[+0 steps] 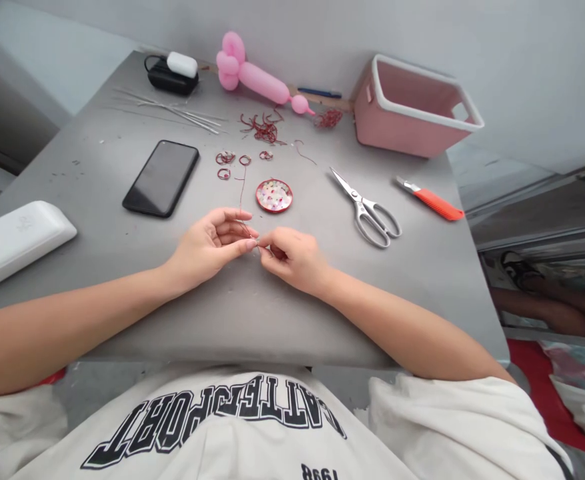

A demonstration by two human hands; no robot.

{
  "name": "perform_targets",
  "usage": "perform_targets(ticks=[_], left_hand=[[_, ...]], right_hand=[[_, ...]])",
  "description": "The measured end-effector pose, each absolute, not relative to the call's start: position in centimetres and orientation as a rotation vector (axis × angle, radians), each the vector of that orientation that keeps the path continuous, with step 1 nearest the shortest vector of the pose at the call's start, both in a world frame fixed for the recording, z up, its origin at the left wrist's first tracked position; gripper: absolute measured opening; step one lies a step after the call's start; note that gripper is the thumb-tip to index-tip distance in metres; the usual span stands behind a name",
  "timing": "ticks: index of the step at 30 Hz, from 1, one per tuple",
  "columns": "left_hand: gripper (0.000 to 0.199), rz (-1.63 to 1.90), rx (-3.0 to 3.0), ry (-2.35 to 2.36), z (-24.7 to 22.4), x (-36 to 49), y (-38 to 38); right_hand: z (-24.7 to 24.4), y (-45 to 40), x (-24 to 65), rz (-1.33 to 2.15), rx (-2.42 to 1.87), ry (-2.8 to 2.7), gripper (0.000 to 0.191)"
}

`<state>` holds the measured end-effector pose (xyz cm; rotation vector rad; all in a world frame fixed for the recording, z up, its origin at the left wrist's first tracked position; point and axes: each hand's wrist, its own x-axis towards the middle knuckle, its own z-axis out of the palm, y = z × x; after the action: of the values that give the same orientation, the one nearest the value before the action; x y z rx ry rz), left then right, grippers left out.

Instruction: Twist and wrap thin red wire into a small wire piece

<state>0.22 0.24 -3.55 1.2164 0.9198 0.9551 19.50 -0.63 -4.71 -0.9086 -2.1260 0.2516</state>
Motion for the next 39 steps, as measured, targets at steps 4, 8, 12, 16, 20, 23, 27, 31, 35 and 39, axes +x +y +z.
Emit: perform_targets(ticks=[4,8,12,16,20,23,27,31,35,39], left_hand=[[0.034,0.939,1.246,0.934,-3.4,0.1,0.3],[0.033,0.918,1.260,0.960,-3.2,0.1,0.3],[0.035,0.909,1.264,0.982,-3.0,0.1,0.1],[0.037,0.902,1.251,0.994,-3.0,0.1,0.2],[0.041,0.903,1.192,0.993,-3.2,0.1,0.4],[0.045,0.893,1.120,0.974,-3.1,0.0,0.6],[0.045,0.824,1.005,0.924,-2.8,-0.4,0.6],[0.038,0.765,0.893,0.877,-2.7,-0.5,0.3],[0.034,0.752,0.796,0.857,-2.6,-0.4,0.2],[0.032,0.752,0.745,0.843,-2.5,-0.4,0.3]], right_hand=[[-5.1,-0.6,19.4,0.179,-0.847,-2.132,0.010],[-5.5,-0.5,19.1,0.100,-0.778,-2.127,0.011],[-5.5,-0.5,18.8,0.061,-0.758,-2.117,0.012],[-5.4,-0.4,18.5,0.070,-0.754,-2.107,0.013],[-5.2,-0.4,18.4,0.126,-0.740,-2.097,0.008],[-4.4,-0.4,18.8,0.225,-0.731,-2.102,0.005],[-3.0,-0.4,19.5,0.325,-0.765,-2.068,0.015],[-2.7,-0.2,20.0,0.302,-0.718,-2.054,0.009],[-3.3,-0.3,19.9,0.234,-0.519,-2.131,0.033],[-3.6,-0.9,19.6,0.195,-0.521,-2.154,0.014]])
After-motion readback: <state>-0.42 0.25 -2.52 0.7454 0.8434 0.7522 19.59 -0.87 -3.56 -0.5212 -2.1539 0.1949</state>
